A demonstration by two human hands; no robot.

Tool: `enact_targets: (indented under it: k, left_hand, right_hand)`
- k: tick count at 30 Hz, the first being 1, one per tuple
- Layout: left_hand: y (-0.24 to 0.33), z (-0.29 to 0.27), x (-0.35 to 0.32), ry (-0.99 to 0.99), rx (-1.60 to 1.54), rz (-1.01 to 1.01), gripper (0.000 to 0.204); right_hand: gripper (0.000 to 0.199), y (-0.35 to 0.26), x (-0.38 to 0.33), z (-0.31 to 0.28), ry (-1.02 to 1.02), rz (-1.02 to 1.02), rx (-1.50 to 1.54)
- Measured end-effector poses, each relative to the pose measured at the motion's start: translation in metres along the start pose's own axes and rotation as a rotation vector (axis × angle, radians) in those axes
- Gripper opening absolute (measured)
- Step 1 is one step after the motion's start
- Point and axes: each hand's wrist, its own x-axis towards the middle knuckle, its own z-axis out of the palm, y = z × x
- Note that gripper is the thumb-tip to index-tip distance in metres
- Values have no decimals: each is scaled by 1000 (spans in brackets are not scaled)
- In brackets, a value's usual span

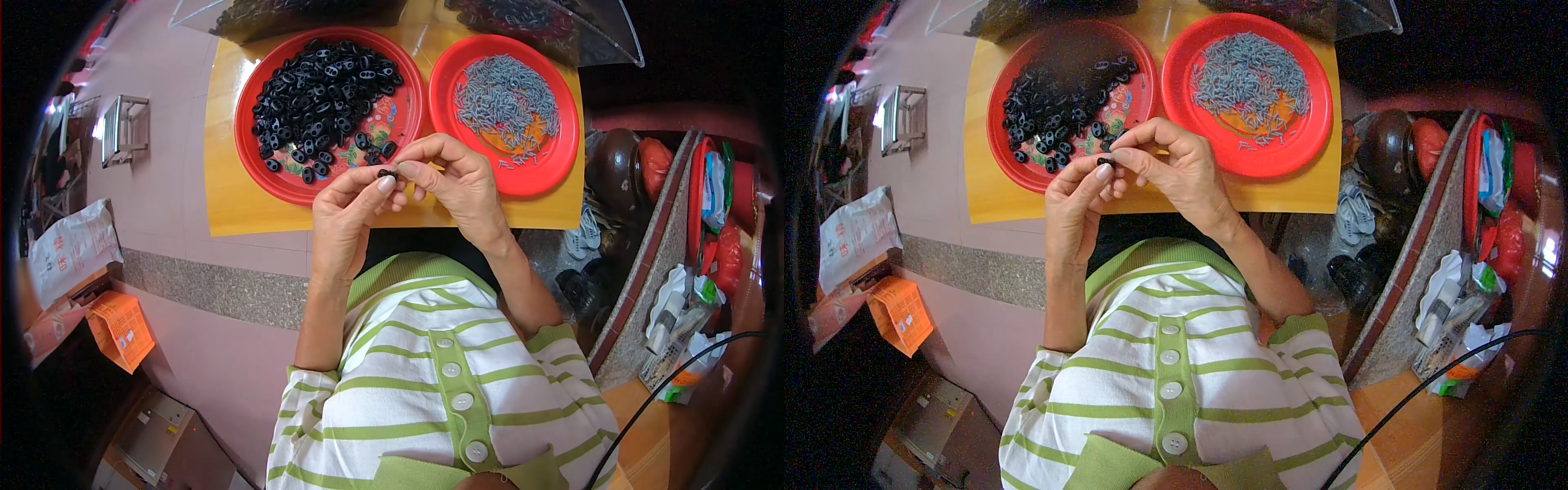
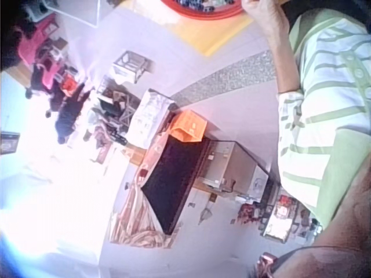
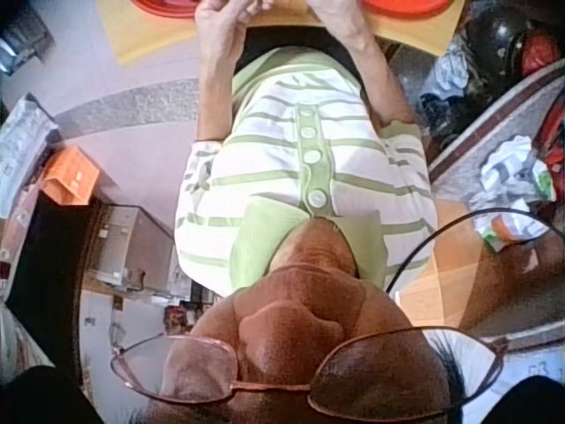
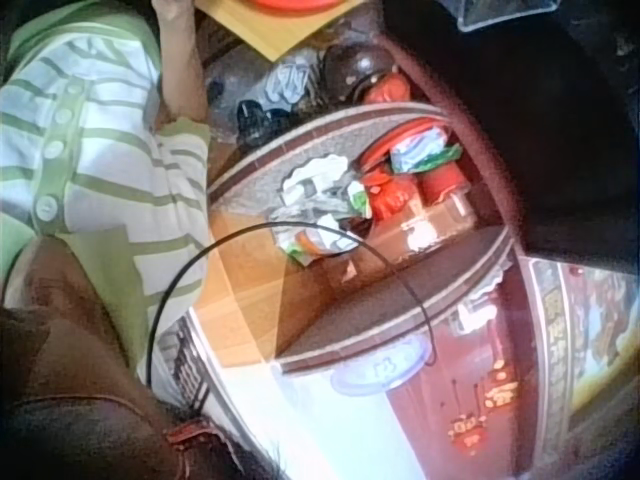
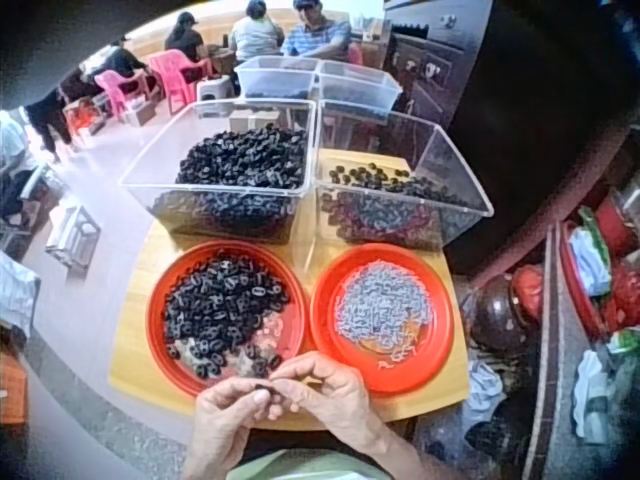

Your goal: The person sits at a table and repeatedly picks up small black plastic components and metal pins from two separate red trays. They insert the pins into the plastic components by hand and place the assembled units back into the tray. The process is repetitive and involves handling small parts one at a time.

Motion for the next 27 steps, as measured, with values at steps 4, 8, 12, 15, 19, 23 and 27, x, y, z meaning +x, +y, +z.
enact_targets:
  k: [4, 8, 12, 15, 19, 23, 27]
  left_hand:
    - [1, 1, -1, 22, 50, 7, 15]
    - [1, 2, 0, -8, 75, 43, 15]
    - [3, 5, 0, -30, 92, 61, 14]
    - [4, 6, 0, -39, 88, 58, 13]
    - [6, 7, 0, -43, 102, 45, 13]
    - [7, 7, -1, -32, 126, 53, 14]
    - [3, 3, -1, -17, 113, 39, 15]
  right_hand:
    - [16, -1, 0, 1, 8, -15, -22]
    - [15, -2, 0, 1, 10, -23, -16]
    - [15, 0, 1, -1, -1, -32, -22]
    - [15, -1, 0, -1, 0, -34, -6]
    - [14, -2, 0, -1, -36, -6, 46]
    - [14, -2, 0, -1, -46, -3, 29]
    - [12, -1, 0, 0, -38, -28, -50]
